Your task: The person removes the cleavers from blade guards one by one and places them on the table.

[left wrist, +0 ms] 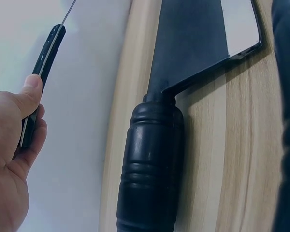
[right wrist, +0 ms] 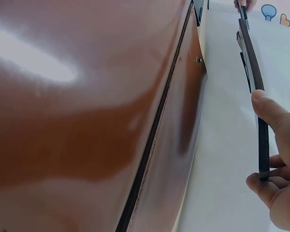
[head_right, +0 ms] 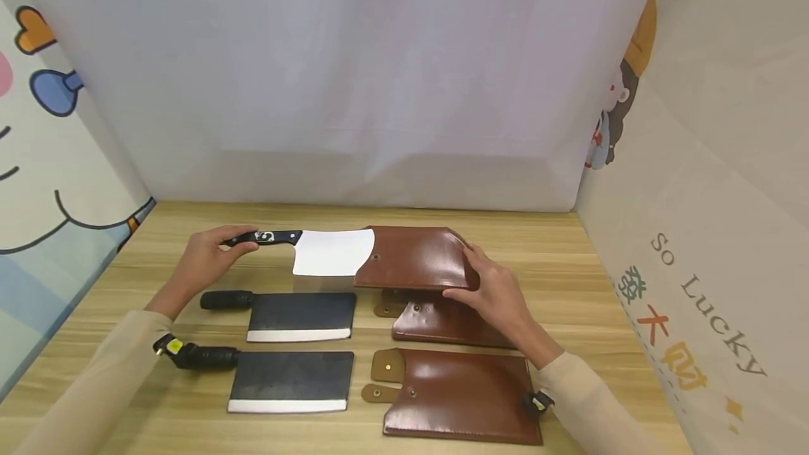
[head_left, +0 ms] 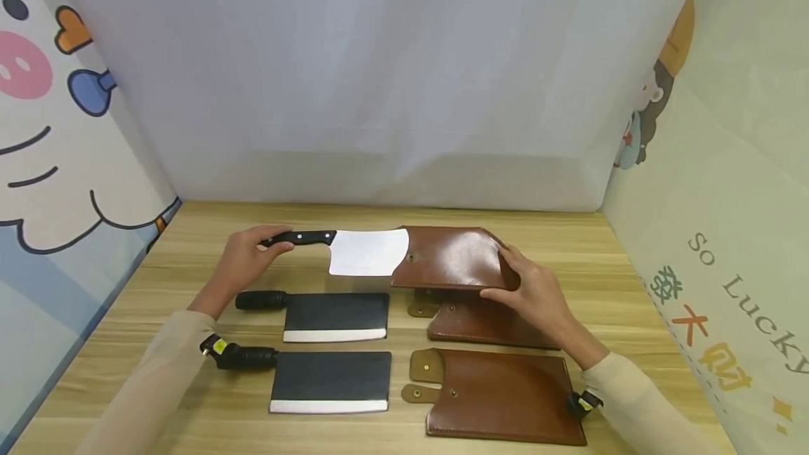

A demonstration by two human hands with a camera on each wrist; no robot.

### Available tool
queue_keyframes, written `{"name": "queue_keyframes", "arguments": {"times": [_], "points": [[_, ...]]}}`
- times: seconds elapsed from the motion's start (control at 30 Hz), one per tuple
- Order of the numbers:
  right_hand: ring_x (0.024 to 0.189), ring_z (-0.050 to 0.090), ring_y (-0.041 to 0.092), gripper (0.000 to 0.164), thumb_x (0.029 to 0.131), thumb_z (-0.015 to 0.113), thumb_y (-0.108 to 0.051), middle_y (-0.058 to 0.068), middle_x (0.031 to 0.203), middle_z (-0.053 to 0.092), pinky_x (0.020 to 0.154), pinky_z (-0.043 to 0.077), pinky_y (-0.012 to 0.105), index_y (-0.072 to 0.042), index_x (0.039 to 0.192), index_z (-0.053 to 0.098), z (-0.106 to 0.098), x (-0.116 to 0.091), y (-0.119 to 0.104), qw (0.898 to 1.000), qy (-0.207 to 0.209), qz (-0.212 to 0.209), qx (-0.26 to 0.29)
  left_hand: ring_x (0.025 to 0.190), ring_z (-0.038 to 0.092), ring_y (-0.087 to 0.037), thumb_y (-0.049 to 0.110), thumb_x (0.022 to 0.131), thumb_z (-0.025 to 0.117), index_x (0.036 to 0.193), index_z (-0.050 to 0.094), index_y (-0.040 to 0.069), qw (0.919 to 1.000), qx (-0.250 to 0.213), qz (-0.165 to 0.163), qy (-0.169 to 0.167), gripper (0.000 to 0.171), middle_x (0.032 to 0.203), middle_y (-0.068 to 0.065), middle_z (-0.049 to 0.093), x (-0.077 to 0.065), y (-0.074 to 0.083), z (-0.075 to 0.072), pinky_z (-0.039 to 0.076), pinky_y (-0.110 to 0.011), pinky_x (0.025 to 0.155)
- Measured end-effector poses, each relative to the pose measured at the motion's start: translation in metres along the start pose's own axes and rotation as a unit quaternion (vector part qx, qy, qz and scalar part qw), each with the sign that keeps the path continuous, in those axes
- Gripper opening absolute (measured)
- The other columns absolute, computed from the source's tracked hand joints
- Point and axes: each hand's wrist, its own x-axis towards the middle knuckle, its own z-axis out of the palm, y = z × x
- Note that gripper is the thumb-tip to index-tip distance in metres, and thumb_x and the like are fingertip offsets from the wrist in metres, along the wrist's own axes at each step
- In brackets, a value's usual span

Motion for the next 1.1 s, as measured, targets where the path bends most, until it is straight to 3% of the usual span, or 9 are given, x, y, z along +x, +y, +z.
{"name": "queue_keyframes", "arguments": {"times": [1.1], "points": [[0.125, 0.056, 0.052, 0.087, 0.074, 0.093, -0.029, 0.035, 0.144, 0.050, 0.095, 0.050, 0.061, 0.010, 0.142, 0.053, -0.014, -0.007, 0.009, 1.000, 0.003, 0.002, -0.002, 0.105, 0.069, -0.044, 0.014, 0.094, 0.075, 0.124, 0.071, -0.001, 0.9992, 0.039, 0.002, 0.011, 0.034, 0.120, -0.026, 0.070, -0.011, -0.018, -0.030, 0.055, -0.058, 0.078]]}}
